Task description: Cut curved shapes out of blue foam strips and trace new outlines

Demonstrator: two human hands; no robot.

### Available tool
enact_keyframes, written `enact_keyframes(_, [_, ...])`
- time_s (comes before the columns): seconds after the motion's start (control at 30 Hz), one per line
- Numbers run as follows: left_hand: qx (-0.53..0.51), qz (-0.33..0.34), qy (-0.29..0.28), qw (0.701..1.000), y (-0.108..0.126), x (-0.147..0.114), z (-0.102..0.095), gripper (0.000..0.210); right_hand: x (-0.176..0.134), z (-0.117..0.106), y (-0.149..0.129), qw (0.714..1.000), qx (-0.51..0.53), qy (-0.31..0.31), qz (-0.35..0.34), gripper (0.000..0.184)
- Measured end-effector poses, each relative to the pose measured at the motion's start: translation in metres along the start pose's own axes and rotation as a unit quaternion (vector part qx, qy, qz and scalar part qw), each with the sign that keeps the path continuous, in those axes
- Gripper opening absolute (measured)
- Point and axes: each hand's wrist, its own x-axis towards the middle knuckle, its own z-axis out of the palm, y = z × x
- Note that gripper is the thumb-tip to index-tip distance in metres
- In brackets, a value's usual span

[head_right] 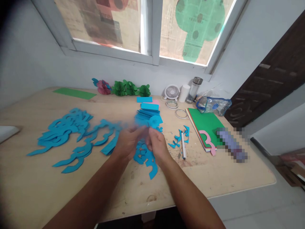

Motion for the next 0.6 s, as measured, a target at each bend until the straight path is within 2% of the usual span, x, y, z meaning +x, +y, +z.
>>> enact_keyframes(0.37, [0.015,0.008,-0.017,1.000,-0.0037,0.0034,-0.0028,0.025,-0.0002,0.0006,-0.0015,1.000,-0.023,-0.004,0.002,0.054])
enact_keyframes(0.6, [0.012,0.004,-0.041,0.999,0.0026,0.0001,-0.0019,0.025,-0.0004,0.0006,-0.0017,1.000,-0.006,-0.002,0.001,0.053])
